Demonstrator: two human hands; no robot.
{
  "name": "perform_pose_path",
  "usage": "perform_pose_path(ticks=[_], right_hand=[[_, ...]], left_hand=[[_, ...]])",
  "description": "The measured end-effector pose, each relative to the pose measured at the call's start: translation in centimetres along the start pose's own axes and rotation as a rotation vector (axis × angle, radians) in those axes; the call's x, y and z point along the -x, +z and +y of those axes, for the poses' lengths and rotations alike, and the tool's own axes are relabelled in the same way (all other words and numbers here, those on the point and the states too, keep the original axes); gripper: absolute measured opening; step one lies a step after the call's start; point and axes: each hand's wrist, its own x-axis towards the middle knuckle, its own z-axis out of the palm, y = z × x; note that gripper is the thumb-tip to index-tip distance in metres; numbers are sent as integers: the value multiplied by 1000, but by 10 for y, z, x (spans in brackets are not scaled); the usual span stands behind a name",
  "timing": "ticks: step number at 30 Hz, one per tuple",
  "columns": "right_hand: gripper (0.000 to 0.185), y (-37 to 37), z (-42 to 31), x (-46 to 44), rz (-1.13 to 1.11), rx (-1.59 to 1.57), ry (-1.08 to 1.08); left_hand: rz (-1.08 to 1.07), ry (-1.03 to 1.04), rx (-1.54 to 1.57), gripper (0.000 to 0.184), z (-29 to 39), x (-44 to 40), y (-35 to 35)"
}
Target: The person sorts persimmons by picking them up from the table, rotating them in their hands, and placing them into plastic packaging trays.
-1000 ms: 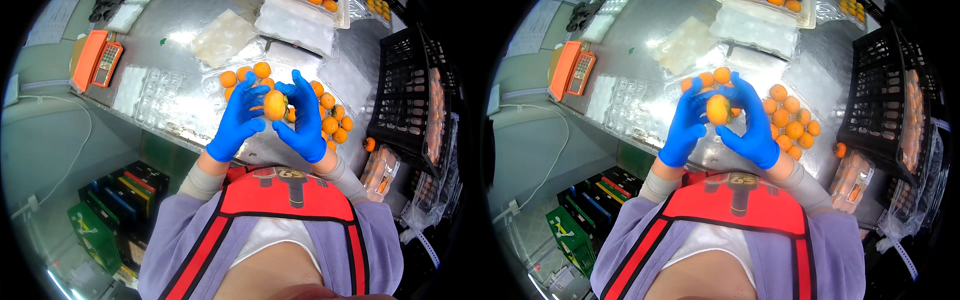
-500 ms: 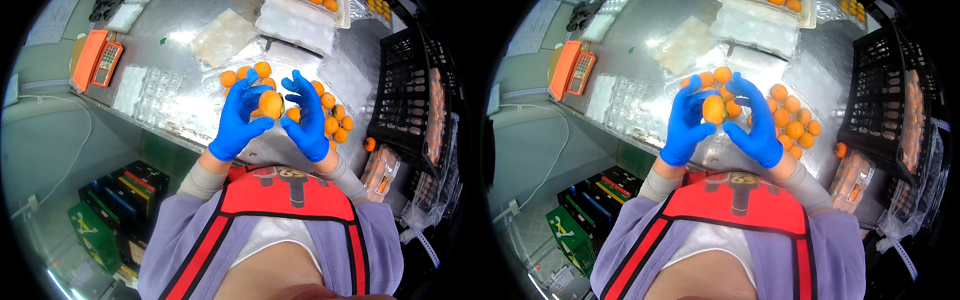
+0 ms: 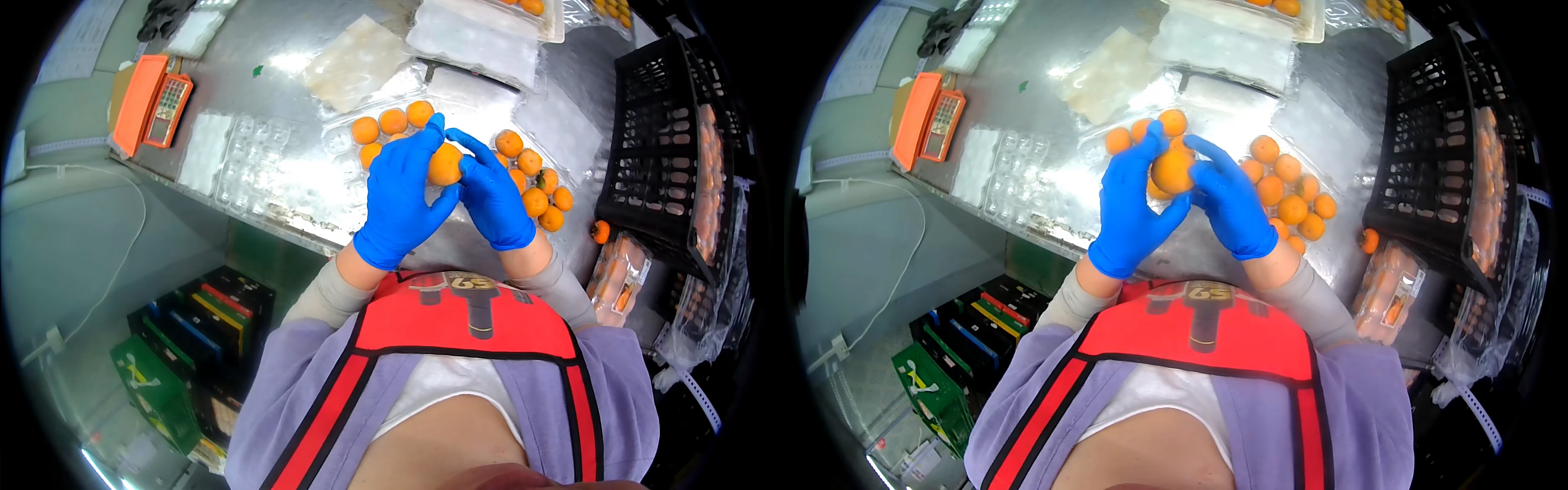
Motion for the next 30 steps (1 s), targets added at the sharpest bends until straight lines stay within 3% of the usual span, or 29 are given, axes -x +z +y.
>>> perform_pose_path(ticks=[2, 6, 15, 17, 23, 30], right_hand=[[49, 1, 0, -4, -151, -406, 95], [49, 2, 1, -4, -220, -488, 147], [43, 1, -5, 5, -29, -179, -47], [39, 3, -6, 6, -1, 170, -250], [27, 3, -7, 4, 131, 348, -258], [25, -1, -9, 0, 140, 182, -192]], left_hand=[[26, 47, 39, 71, -3, 0, 4], [38, -8, 199, 72, -9, 5, 9], [48, -5, 254, 72, -7, 5, 7], [41, 6, 257, 72, -7, 5, 8], [3, 85, 172, 66, -9, 6, 9], [34, -35, 298, 65, -9, 8, 8]])
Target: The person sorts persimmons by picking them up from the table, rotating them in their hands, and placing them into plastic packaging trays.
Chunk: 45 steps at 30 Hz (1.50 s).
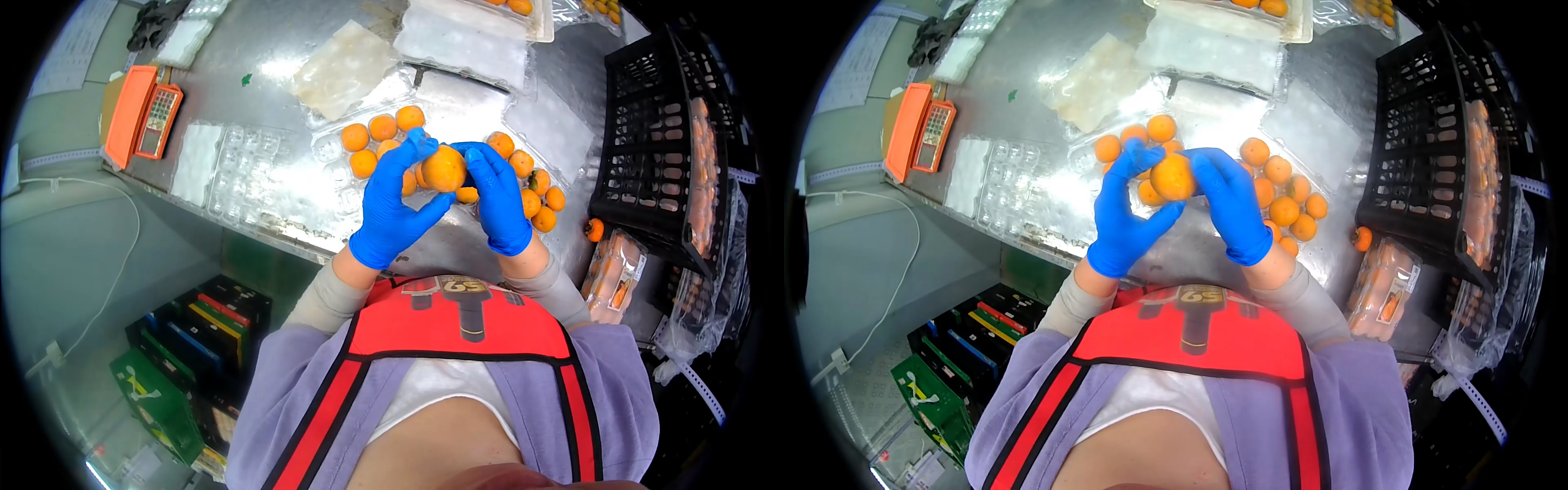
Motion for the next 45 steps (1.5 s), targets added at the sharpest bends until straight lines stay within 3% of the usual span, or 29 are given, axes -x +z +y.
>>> perform_pose_path(ticks=[6, 12, 15, 17, 20, 23, 26, 28, 32, 34, 42, 45], right_hand=[[28, 0, -4, 2, -87, 116, -71], [29, -1, -3, -3, -76, 170, 51], [29, 7, -7, 1, -81, 156, -43], [29, 11, -5, 3, -70, 353, -239], [26, 12, -10, 4, -47, 465, -264], [22, 5, -8, -2, -39, 308, -88], [21, -6, 1, -9, -81, 186, -115], [23, -5, 2, -8, -70, 164, -123], [25, -7, 2, -8, -73, 150, -128], [26, -7, -1, -6, -81, 138, -133], [26, -5, -7, 0, -76, 144, -163], [37, -1, -10, 3, -97, 407, -240]], left_hand=[[-12, 0, 22, 68, -2, 2, 0], [-5, 12, 63, 66, -3, 2, 3], [13, 33, -21, 72, -5, 1, -1], [15, 59, -75, 78, -7, 1, -1], [25, 8, 50, 61, -6, 2, 1], [17, -29, 78, 61, -3, 3, 2], [-3, -22, 80, 61, -7, 5, 4], [-24, 25, 28, 81, -12, 6, 3], [-26, 6, 45, 81, -13, 7, 4], [19, -27, 166, 68, -13, 8, 5], [37, -42, 169, 67, -14, 8, 6], [17, 16, 12, 65, -15, 9, 1]])
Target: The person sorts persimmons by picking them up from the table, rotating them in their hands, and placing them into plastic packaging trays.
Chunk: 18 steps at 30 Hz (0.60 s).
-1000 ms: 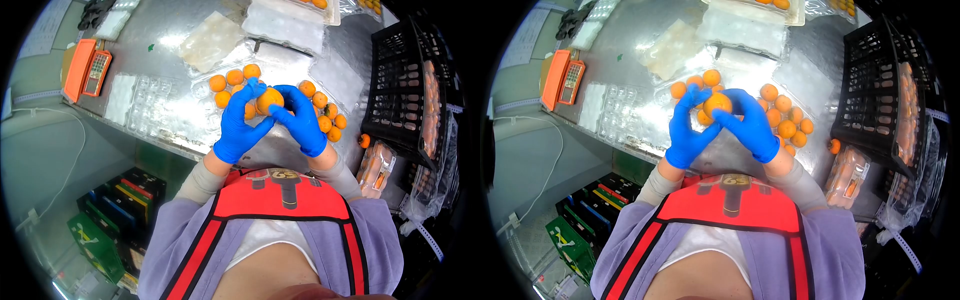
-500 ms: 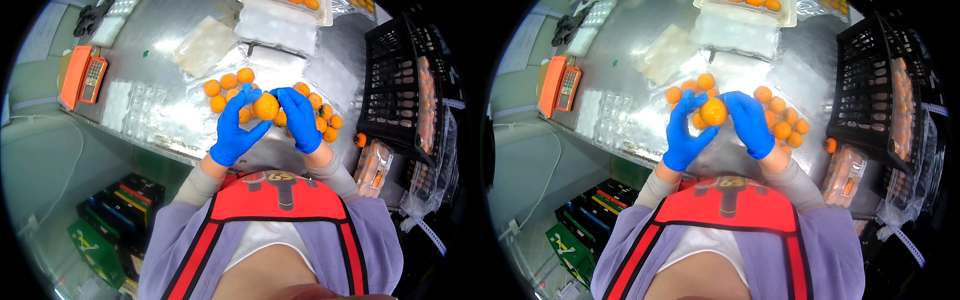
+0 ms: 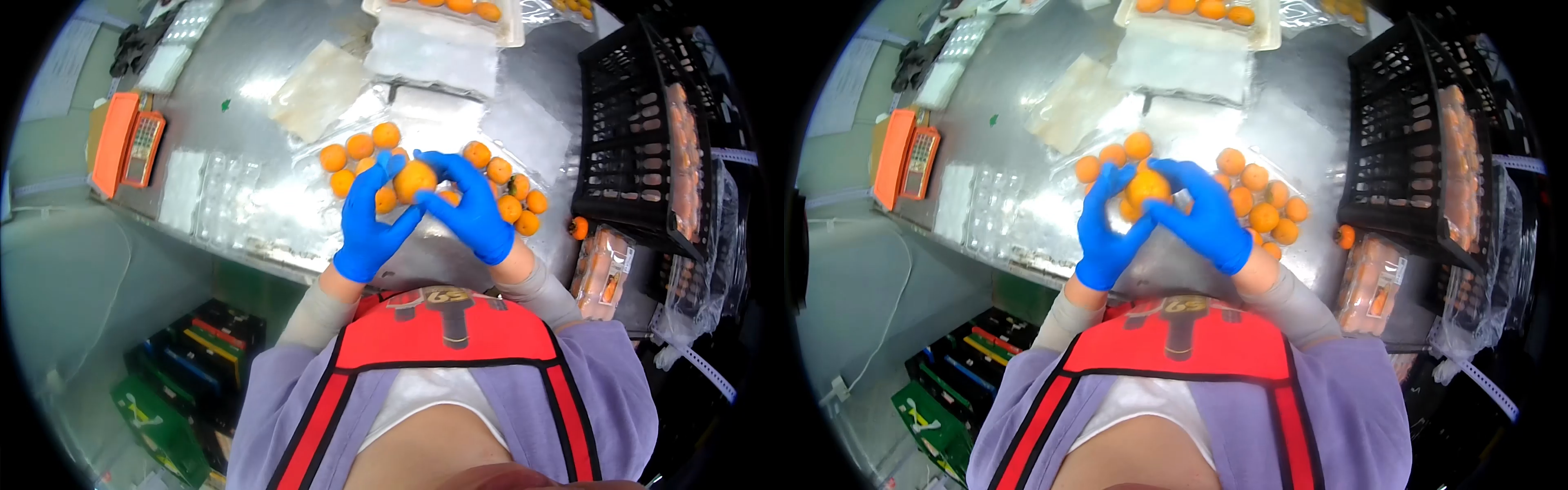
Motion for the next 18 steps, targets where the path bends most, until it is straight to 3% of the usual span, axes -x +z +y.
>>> perform_pose_path(ticks=[3, 5, 9, 16, 18], right_hand=[[52, 4, 8, 1, -41, 182, -75], [58, 4, 18, -1, -45, 64, -72], [58, -5, 2, -4, 1, -12, 0], [49, -87, 12, -84, 380, 109, -310], [47, -113, 11, -125, 408, -38, -349]], left_hand=[[-9, 149, -145, 65, -10, 0, 3], [-31, 167, -164, 67, -8, -1, 6], [-39, 4, -108, 76, -3, -2, 2], [-13, -145, -95, 83, -11, 1, -16], [-9, -156, -80, 83, -13, 6, -18]])
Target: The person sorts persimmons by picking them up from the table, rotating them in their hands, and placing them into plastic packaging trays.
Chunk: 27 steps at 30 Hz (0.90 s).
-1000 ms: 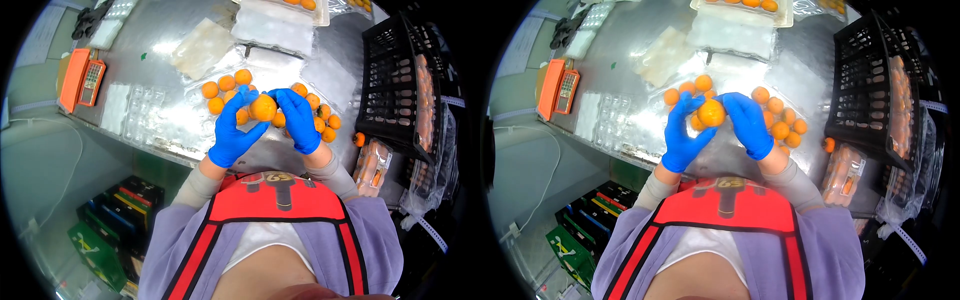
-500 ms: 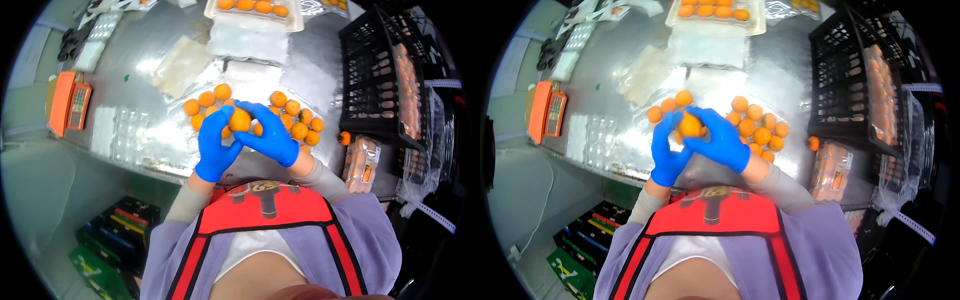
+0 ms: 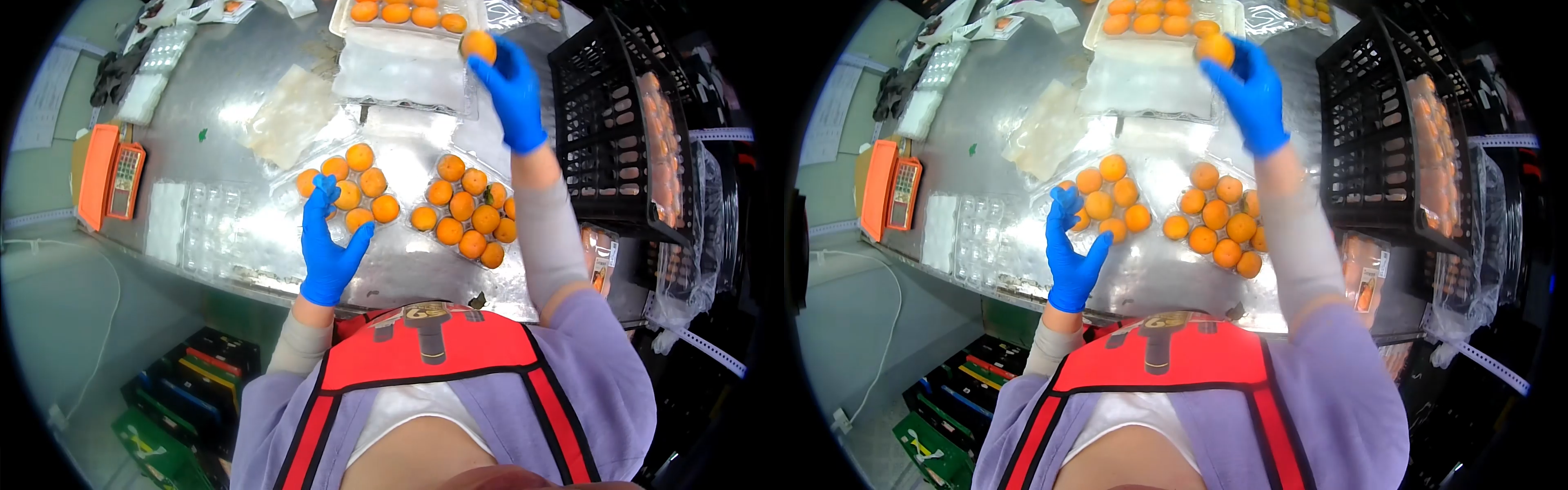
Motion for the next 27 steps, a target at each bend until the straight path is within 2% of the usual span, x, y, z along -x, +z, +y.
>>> perform_pose_path(ticks=[2, 3, 4, 6, 10, 12, 14, 16, 22, 26, 27], right_hand=[[48, -13, 33, -51, 37, 163, -30], [45, -19, 55, -73, 40, 146, -39], [39, -21, 71, -96, 136, 313, -59], [37, -20, 88, -126, 171, 431, 38], [34, -27, 103, -154, 184, 443, 144], [33, -32, 113, -157, 270, 286, 171], [30, -36, 120, -154, 309, 337, 145], [29, -42, 131, -155, 272, 168, 89], [32, -45, 140, -161, 288, 285, 66], [33, -37, 145, -171, 275, 253, 17], [35, -35, 141, -172, 258, 371, 5]], left_hand=[[5, -9, 13, 84, -5, 6, -1], [-2, -24, 17, 83, -9, 11, -1], [-8, -41, 20, 83, -12, 15, -1], [-4, -60, 12, 81, -15, 20, -4], [-44, -167, -19, 79, -20, 29, -14], [-47, -184, -31, 78, -24, 32, -17], [-53, -196, -40, 77, -27, 33, -17], [-55, -209, -25, 76, -28, 32, -16], [-73, -175, 5, 79, -29, 24, -10], [-72, -176, 8, 80, -32, 23, -9], [-78, -181, 1, 80, -33, 23, -9]])
